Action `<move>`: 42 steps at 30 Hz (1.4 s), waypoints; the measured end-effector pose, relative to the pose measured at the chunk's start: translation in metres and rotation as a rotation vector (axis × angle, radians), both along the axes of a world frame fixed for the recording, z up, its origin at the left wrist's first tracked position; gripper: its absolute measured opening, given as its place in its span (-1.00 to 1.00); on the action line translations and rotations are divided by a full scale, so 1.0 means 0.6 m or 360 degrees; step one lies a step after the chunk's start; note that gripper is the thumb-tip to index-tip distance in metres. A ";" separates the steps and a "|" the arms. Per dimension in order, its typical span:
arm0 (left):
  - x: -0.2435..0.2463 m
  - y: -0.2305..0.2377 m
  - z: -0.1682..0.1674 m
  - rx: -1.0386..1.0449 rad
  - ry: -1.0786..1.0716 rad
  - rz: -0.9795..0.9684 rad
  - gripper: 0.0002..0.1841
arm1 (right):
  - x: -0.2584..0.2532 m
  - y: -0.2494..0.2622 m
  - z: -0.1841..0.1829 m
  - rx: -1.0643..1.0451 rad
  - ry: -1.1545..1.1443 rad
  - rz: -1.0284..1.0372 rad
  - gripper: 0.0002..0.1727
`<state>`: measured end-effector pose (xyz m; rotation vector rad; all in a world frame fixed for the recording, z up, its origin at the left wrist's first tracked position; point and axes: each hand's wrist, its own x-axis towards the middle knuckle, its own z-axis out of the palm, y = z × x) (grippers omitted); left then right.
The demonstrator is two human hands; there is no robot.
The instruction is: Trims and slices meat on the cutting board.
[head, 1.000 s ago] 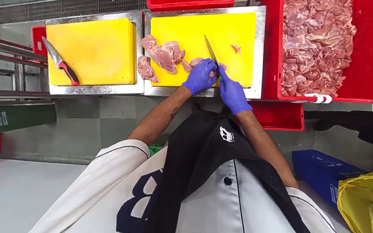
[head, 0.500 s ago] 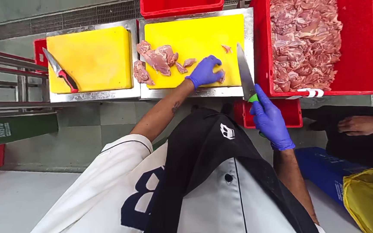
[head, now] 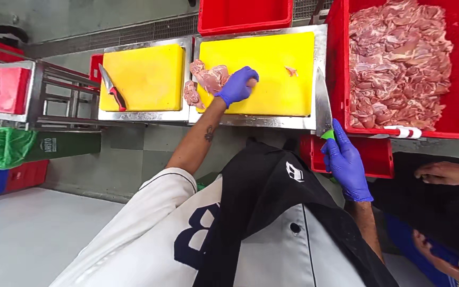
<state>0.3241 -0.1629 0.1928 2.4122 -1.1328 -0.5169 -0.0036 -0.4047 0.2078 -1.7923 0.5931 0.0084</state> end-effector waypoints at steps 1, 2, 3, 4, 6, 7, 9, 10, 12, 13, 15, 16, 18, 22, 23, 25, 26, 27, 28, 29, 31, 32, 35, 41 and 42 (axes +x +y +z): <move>0.017 0.021 -0.004 0.0164 -0.0046 -0.0114 -0.51 | -0.001 -0.003 -0.004 0.0007 -0.0004 0.0019 -0.38; 0.025 0.036 -0.008 0.0357 -0.0071 -0.0231 -0.35 | -0.001 -0.005 -0.006 0.0012 -0.0001 0.0048 -0.38; 0.024 0.043 -0.010 0.0523 -0.0099 -0.0321 -0.18 | 0.000 -0.007 -0.008 0.0015 0.0002 0.0074 -0.39; 0.018 0.046 -0.012 0.0613 -0.0160 -0.0367 -0.09 | 0.002 -0.009 -0.009 0.0013 0.0001 0.0091 -0.39; 0.011 0.045 -0.013 0.0630 -0.0288 -0.0397 -0.17 | 0.007 -0.012 -0.012 -0.0002 -0.0002 0.0118 -0.39; 0.013 0.042 -0.014 0.0616 -0.0317 -0.0405 -0.28 | 0.009 -0.013 -0.016 0.0000 -0.0008 0.0125 -0.40; 0.022 0.042 -0.024 0.0546 -0.0329 -0.0447 -0.49 | 0.008 -0.013 -0.021 0.0016 -0.0018 0.0123 -0.40; 0.027 0.043 -0.029 0.0504 -0.0323 -0.0461 -0.56 | 0.006 -0.013 -0.024 0.0030 -0.0028 0.0127 -0.40; 0.034 0.047 -0.036 0.0409 -0.0259 -0.0422 -0.62 | 0.000 -0.017 -0.029 0.0022 -0.0027 0.0135 -0.41; 0.035 0.049 -0.039 0.0366 -0.0173 -0.0377 -0.64 | -0.007 -0.018 -0.030 0.0011 -0.0014 0.0130 -0.41; 0.046 0.048 -0.031 0.0270 0.0126 -0.0278 -0.69 | -0.016 -0.024 -0.029 -0.0015 0.0004 0.0096 -0.40; 0.053 0.044 -0.017 0.0203 0.0328 -0.0219 -0.67 | -0.017 -0.028 -0.027 -0.0021 0.0000 0.0076 -0.40; 0.063 0.025 0.023 -0.0003 0.0749 -0.0128 -0.60 | -0.022 -0.034 -0.024 -0.0026 -0.0006 0.0024 -0.38; 0.167 -0.070 0.110 -0.0767 0.0884 0.0141 -0.38 | -0.028 -0.050 -0.027 -0.0094 -0.0016 -0.0019 -0.39; 0.211 -0.090 0.115 -0.0974 0.0814 0.0398 -0.30 | -0.029 -0.051 -0.028 -0.0110 -0.0019 -0.0006 -0.39; 0.297 -0.129 0.110 -0.1203 0.0571 0.1145 -0.27 | -0.028 -0.048 -0.025 -0.0157 -0.0028 0.0024 -0.38; 0.327 -0.144 0.108 -0.1262 0.0493 0.1409 -0.33 | -0.027 -0.045 -0.023 -0.0181 -0.0039 0.0030 -0.39; 0.337 -0.157 0.105 -0.1293 0.0463 0.1504 -0.40 | -0.027 -0.042 -0.021 -0.0202 -0.0048 0.0026 -0.39; 0.327 -0.167 0.101 -0.1254 0.0421 0.1430 -0.48 | -0.029 -0.038 -0.019 -0.0202 -0.0053 0.0013 -0.39; 0.302 -0.177 0.095 -0.1138 0.0322 0.1218 -0.53 | -0.027 -0.032 -0.019 -0.0174 -0.0061 -0.0021 -0.39; 0.212 -0.205 0.064 -0.0774 0.0153 0.0619 -0.60 | -0.027 -0.021 -0.023 -0.0085 -0.0077 -0.0119 -0.38; 0.158 -0.219 0.037 -0.0620 0.0114 0.0278 -0.63 | -0.027 -0.015 -0.028 -0.0071 -0.0084 -0.0168 -0.38; 0.014 -0.251 -0.048 -0.0147 0.0006 -0.0506 -0.53 | -0.027 0.004 -0.027 -0.0055 -0.0074 -0.0267 -0.37; -0.034 -0.203 -0.097 -0.0227 -0.0324 -0.0624 -0.63 | -0.055 0.057 -0.004 -0.0033 -0.0038 -0.0462 -0.36; -0.025 -0.191 -0.097 -0.0220 -0.0355 -0.0600 -0.61 | -0.062 0.069 -0.003 -0.0042 -0.0024 -0.0499 -0.35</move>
